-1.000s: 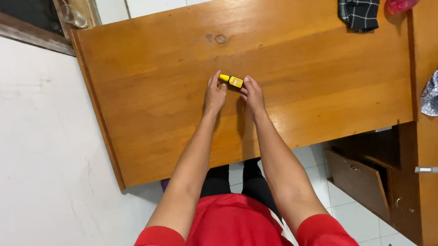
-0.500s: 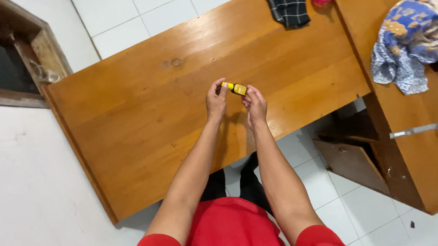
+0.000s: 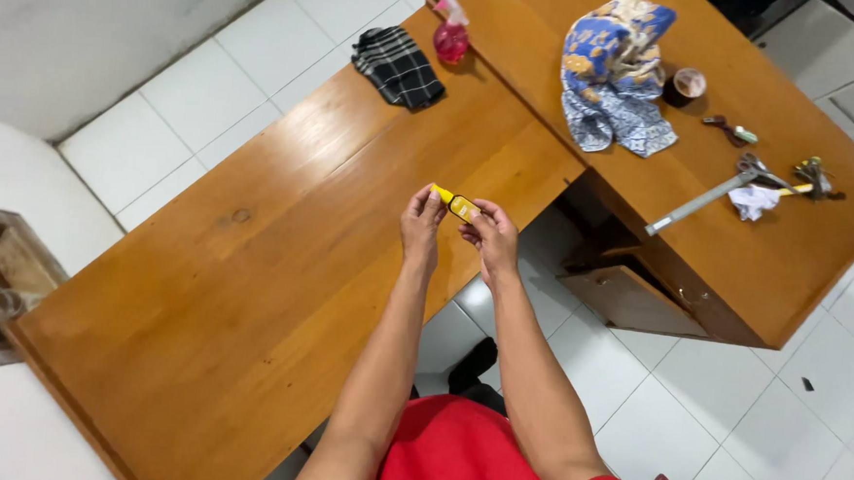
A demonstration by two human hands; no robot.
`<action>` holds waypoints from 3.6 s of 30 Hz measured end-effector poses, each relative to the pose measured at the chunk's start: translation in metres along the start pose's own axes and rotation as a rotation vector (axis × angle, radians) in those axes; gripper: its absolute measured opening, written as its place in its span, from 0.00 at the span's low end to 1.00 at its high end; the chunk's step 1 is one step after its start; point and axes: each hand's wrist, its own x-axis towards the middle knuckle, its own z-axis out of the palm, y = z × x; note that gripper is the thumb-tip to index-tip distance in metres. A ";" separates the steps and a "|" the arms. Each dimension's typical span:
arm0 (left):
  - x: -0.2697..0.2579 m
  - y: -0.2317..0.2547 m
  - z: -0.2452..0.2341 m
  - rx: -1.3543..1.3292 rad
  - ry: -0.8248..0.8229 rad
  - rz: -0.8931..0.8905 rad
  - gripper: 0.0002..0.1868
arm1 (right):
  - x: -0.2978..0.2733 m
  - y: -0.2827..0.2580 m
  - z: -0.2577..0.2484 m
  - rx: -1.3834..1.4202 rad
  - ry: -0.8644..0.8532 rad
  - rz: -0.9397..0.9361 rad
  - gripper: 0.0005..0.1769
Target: Clear various items from a wooden desk and place them onto a nearby red chair.
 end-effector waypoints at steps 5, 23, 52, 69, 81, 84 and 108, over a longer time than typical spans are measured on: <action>-0.014 -0.019 0.081 0.087 -0.225 -0.112 0.20 | 0.000 -0.056 -0.039 0.049 0.049 -0.061 0.17; -0.040 -0.148 0.274 0.330 -0.523 -0.139 0.21 | 0.025 -0.168 -0.245 -0.024 0.198 -0.095 0.15; 0.106 -0.301 0.424 0.526 -0.852 -0.390 0.20 | 0.186 -0.224 -0.379 -0.036 0.509 -0.057 0.13; 0.141 -0.328 0.470 0.545 -0.907 -0.544 0.21 | 0.232 -0.228 -0.424 0.092 0.636 -0.123 0.14; 0.156 -0.380 0.497 0.550 -0.933 -0.481 0.20 | 0.260 -0.248 -0.463 0.076 0.629 -0.075 0.15; 0.165 -0.380 0.504 0.559 -0.882 -0.467 0.20 | 0.273 -0.258 -0.463 -0.021 0.594 -0.058 0.15; 0.225 -0.391 0.516 1.151 -0.740 0.291 0.22 | 0.389 -0.219 -0.524 -0.462 0.539 -0.028 0.24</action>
